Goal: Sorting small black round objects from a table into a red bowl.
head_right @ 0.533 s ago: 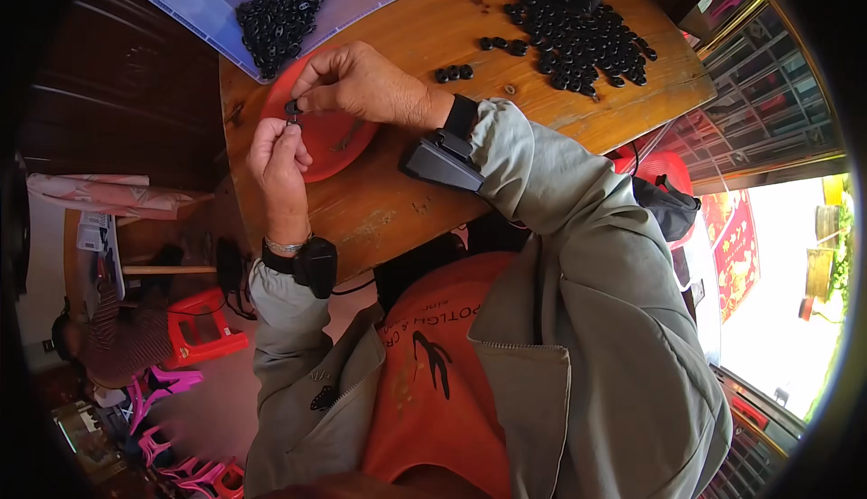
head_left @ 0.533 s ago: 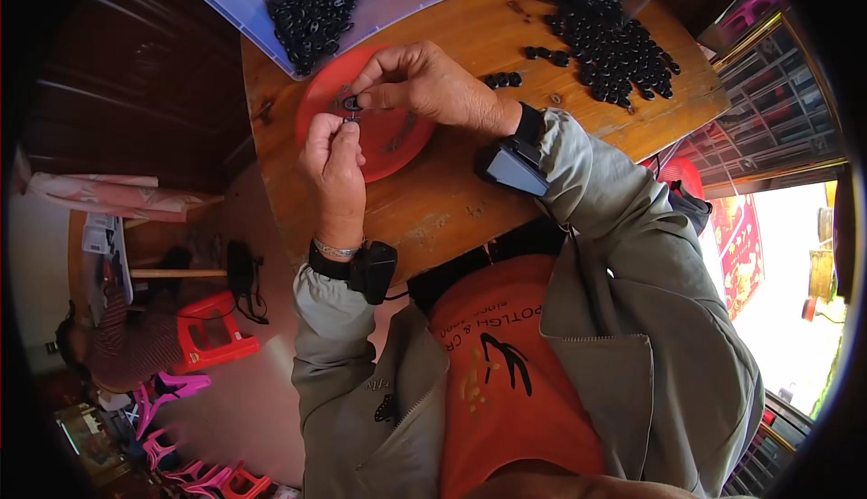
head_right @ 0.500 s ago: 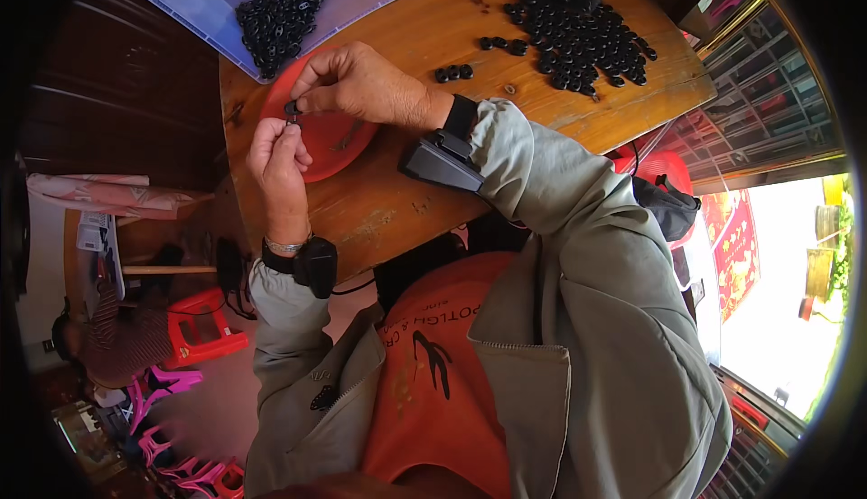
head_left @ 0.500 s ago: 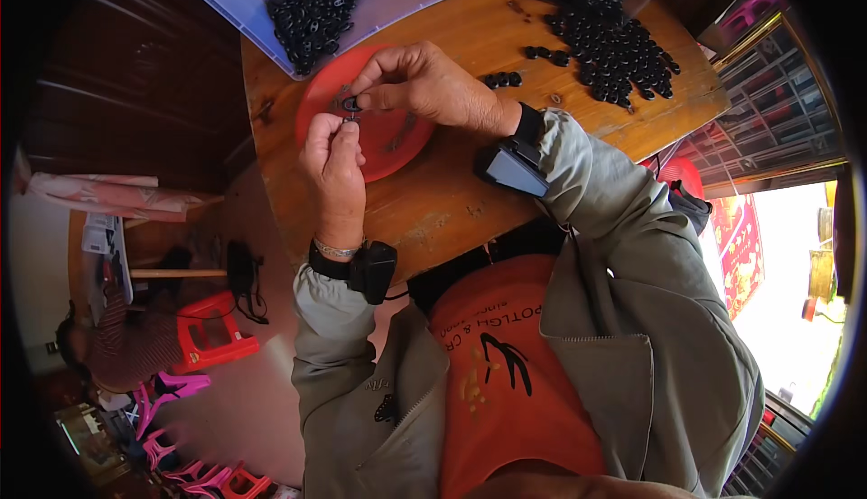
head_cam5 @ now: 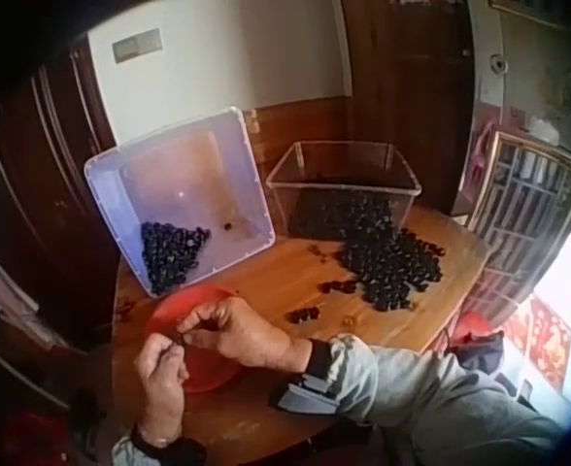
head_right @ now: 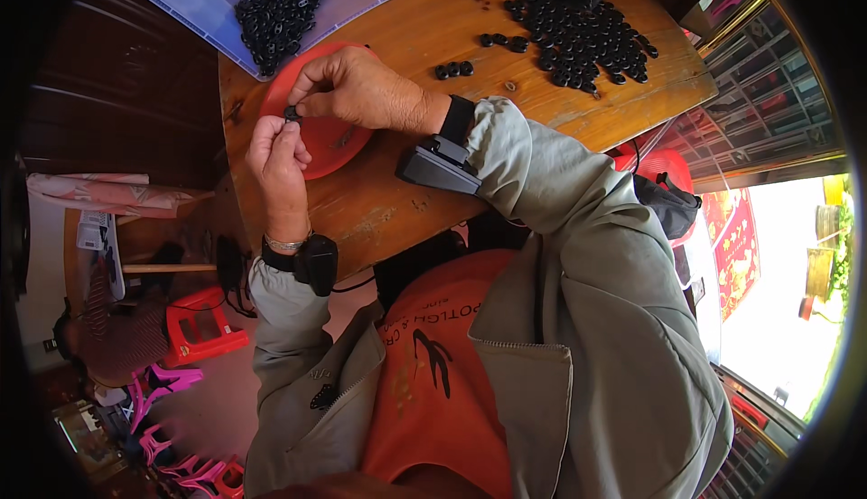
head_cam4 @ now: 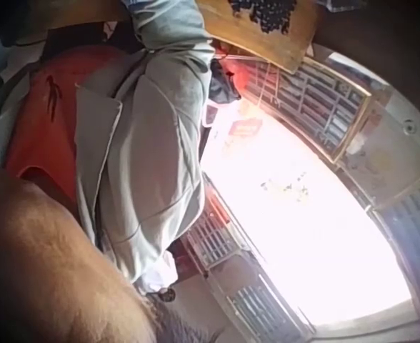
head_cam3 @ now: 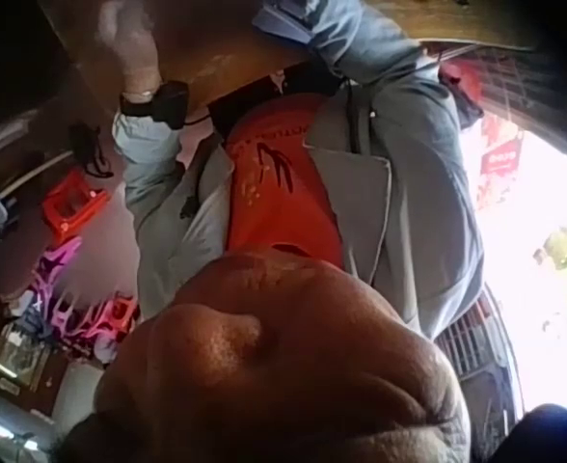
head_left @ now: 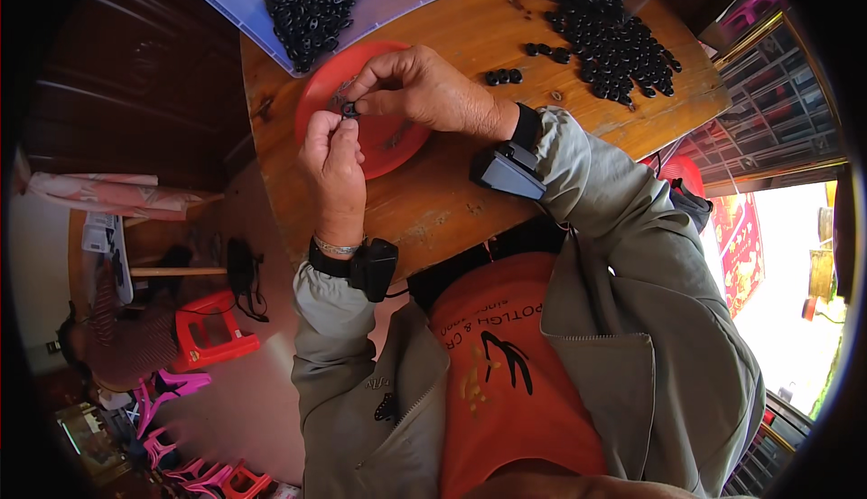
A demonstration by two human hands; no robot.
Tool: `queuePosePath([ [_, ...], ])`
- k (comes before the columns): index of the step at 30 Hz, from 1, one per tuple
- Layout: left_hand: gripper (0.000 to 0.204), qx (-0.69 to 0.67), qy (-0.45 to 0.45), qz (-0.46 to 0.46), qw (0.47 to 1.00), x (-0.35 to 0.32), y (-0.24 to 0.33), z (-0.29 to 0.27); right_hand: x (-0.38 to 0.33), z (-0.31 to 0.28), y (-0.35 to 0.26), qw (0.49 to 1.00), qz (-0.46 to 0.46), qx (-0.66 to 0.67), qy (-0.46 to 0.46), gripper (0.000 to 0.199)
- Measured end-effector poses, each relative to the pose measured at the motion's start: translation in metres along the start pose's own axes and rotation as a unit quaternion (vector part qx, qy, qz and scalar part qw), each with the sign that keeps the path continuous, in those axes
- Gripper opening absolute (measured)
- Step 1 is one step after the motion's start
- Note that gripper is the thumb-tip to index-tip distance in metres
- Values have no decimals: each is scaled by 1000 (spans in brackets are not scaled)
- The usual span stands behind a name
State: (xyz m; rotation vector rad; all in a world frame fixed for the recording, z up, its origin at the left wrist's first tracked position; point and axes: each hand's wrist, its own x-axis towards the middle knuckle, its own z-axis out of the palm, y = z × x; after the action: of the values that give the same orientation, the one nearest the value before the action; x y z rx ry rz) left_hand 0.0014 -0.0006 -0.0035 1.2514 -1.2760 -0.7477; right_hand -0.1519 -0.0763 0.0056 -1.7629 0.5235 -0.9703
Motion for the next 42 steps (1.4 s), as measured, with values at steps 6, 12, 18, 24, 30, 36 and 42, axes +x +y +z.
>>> queuePosePath([
  [6, 15, -33, 3, -16, 999, -1, 0, 2, -1, -1, 1, 1000, 6, 5, -16, 17],
  [12, 17, -98, -8, -36, 995, 0, 0, 2, -2, 8, 4, 1000, -12, 14, -17, 18],
  [18, 19, -133, -24, -72, 988, 1, 3, 3, -3, 7, 2, 1000, -20, 0, -12, 18],
  [24, 18, -108, -69, -81, 988, 3, 5, -2, -1, -1, -5, 999, -10, -4, -38, 20],
  [30, 18, -111, -83, -96, 986, 4, 6, -4, 0, -4, -3, 998, -4, 19, -64, 23],
  [36, 18, -127, -77, -115, 982, 1, 8, -2, 1, -3, 4, 997, -3, 7, -72, 24],
  [42, 18, -165, -49, -138, 975, 1, 8, 0, -2, -1, -3, 997, -14, -36, -68, 22],
])
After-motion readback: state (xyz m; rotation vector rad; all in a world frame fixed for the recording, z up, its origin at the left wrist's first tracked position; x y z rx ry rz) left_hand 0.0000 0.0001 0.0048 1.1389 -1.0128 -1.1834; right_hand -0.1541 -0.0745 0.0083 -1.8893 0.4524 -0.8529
